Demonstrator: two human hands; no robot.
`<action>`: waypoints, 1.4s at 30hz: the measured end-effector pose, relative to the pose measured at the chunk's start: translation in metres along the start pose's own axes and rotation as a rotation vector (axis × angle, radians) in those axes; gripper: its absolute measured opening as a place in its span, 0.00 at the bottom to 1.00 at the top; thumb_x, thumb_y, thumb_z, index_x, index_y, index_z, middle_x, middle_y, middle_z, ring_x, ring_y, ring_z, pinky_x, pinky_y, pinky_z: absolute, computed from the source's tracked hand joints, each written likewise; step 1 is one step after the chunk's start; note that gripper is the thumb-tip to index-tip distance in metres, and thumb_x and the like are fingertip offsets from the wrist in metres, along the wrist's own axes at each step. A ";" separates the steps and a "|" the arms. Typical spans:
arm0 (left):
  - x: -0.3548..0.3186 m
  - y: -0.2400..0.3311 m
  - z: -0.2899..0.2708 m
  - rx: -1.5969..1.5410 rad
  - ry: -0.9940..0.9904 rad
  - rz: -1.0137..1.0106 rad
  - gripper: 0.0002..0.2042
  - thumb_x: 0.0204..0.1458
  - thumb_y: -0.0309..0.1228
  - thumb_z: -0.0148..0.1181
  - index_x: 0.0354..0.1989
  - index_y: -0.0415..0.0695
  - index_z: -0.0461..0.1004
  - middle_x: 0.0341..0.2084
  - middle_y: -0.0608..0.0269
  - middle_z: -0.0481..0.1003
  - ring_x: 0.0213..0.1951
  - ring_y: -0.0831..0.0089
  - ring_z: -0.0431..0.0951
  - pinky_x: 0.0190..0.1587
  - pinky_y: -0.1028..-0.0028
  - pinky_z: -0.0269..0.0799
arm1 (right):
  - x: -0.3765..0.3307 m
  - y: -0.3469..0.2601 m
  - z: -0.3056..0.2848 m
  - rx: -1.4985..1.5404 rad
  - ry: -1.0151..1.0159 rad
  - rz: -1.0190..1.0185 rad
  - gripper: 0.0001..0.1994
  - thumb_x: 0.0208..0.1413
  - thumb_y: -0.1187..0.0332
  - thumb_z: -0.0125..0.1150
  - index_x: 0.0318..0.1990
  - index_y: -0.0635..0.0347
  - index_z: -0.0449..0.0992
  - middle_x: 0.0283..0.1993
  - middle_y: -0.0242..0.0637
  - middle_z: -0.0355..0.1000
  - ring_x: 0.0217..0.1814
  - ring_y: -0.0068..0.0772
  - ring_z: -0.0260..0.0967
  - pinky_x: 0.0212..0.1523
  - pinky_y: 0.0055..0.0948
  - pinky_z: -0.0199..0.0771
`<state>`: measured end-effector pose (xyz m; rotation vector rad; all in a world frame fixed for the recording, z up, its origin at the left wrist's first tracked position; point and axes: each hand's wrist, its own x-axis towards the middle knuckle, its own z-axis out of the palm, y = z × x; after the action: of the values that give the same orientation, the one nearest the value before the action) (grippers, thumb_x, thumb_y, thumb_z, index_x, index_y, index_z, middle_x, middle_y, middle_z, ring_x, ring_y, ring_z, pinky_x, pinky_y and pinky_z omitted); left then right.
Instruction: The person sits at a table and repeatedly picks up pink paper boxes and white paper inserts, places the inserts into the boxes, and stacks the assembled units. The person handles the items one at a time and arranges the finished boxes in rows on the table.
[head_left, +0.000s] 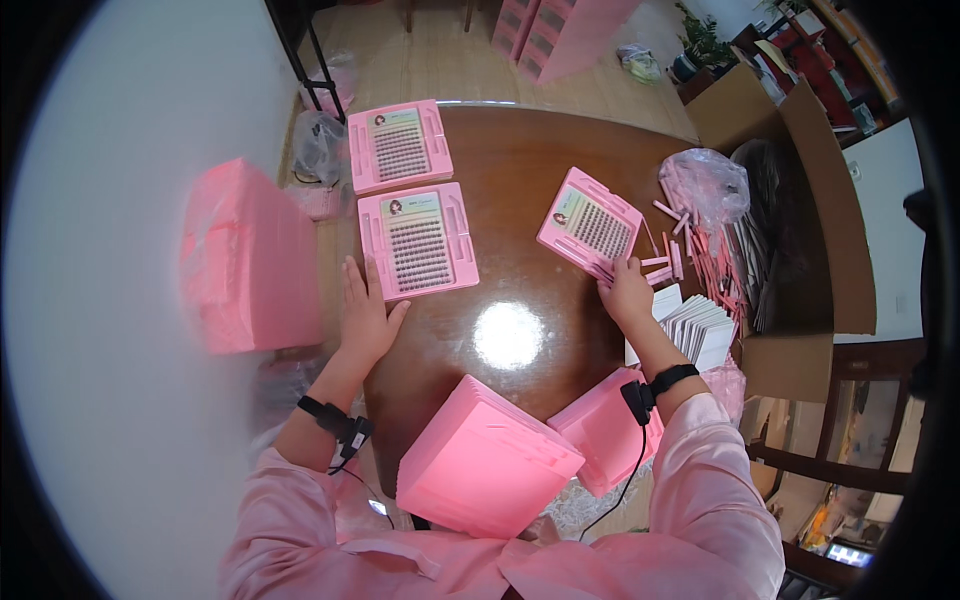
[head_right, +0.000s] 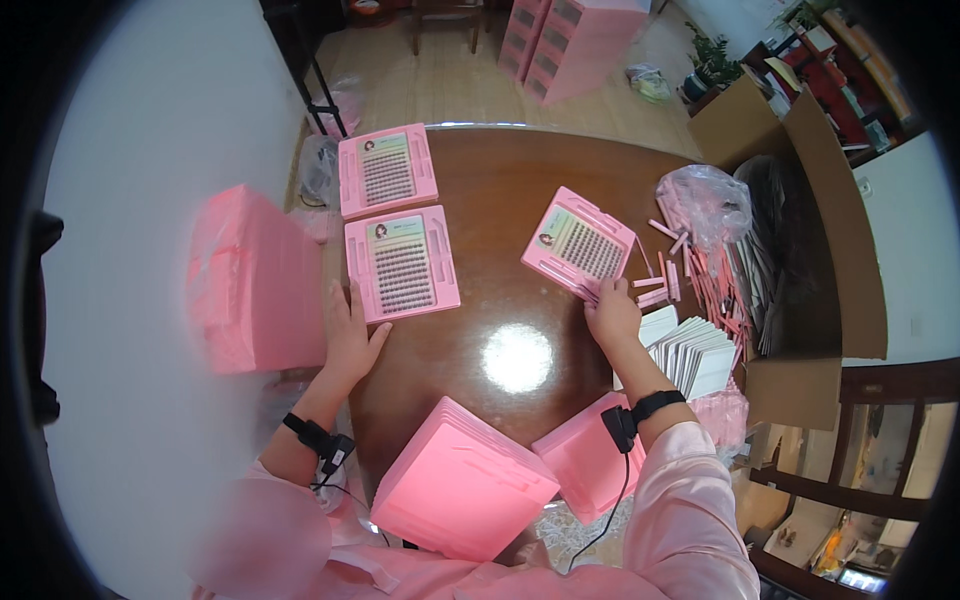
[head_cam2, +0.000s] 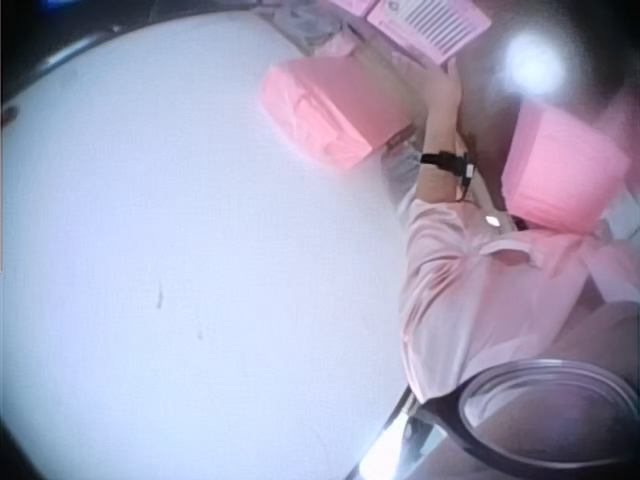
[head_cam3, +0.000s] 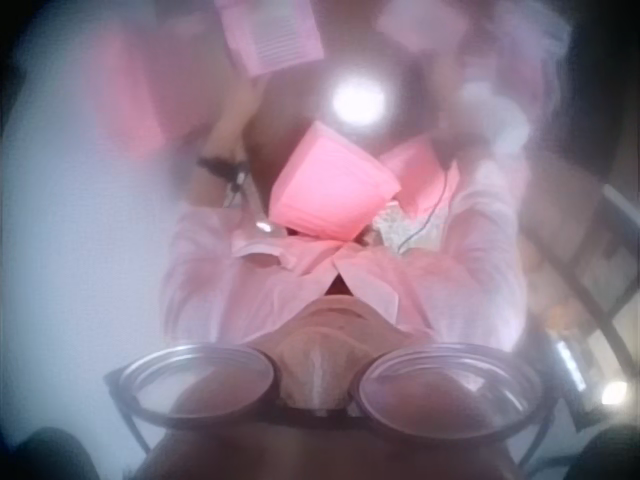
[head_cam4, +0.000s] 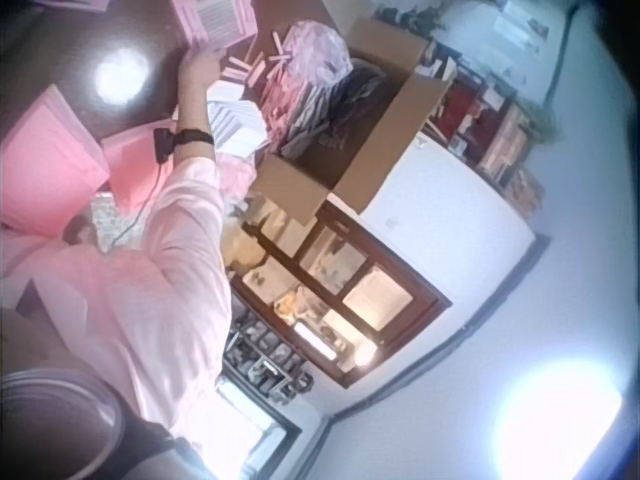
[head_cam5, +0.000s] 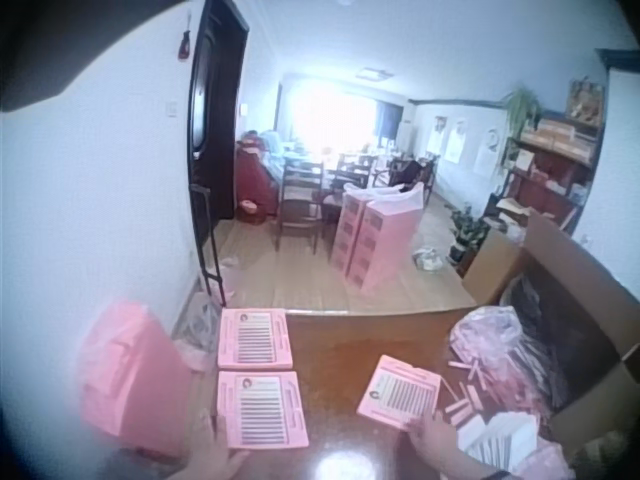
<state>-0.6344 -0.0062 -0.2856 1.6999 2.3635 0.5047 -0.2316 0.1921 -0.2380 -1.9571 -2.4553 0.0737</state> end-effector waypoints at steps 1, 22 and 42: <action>0.002 0.008 -0.006 0.008 0.038 0.067 0.45 0.55 0.44 0.65 0.74 0.34 0.47 0.73 0.32 0.46 0.74 0.38 0.46 0.73 0.49 0.47 | 0.001 0.008 0.003 -0.022 -0.040 0.017 0.17 0.55 0.63 0.64 0.50 0.55 0.70 0.45 0.47 0.72 0.43 0.56 0.77 0.40 0.52 0.78; 0.156 0.204 0.087 0.101 -0.226 0.789 0.29 0.60 0.41 0.57 0.69 0.44 0.64 0.71 0.54 0.61 0.74 0.53 0.55 0.73 0.50 0.51 | -0.055 -0.001 -0.057 0.648 -0.070 -0.101 0.11 0.56 0.70 0.68 0.44 0.64 0.77 0.39 0.44 0.80 0.42 0.41 0.80 0.45 0.34 0.77; 0.257 0.086 0.076 0.278 -0.099 0.413 0.27 0.61 0.25 0.46 0.71 0.44 0.61 0.74 0.60 0.56 0.75 0.58 0.54 0.73 0.53 0.54 | -0.156 0.054 -0.080 0.675 -0.041 0.164 0.14 0.53 0.72 0.70 0.46 0.63 0.78 0.31 0.42 0.75 0.30 0.34 0.73 0.33 0.31 0.73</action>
<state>-0.6163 0.2731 -0.3114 2.2958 2.0928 0.1436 -0.1420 0.0546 -0.1553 -1.8224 -1.9041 0.8249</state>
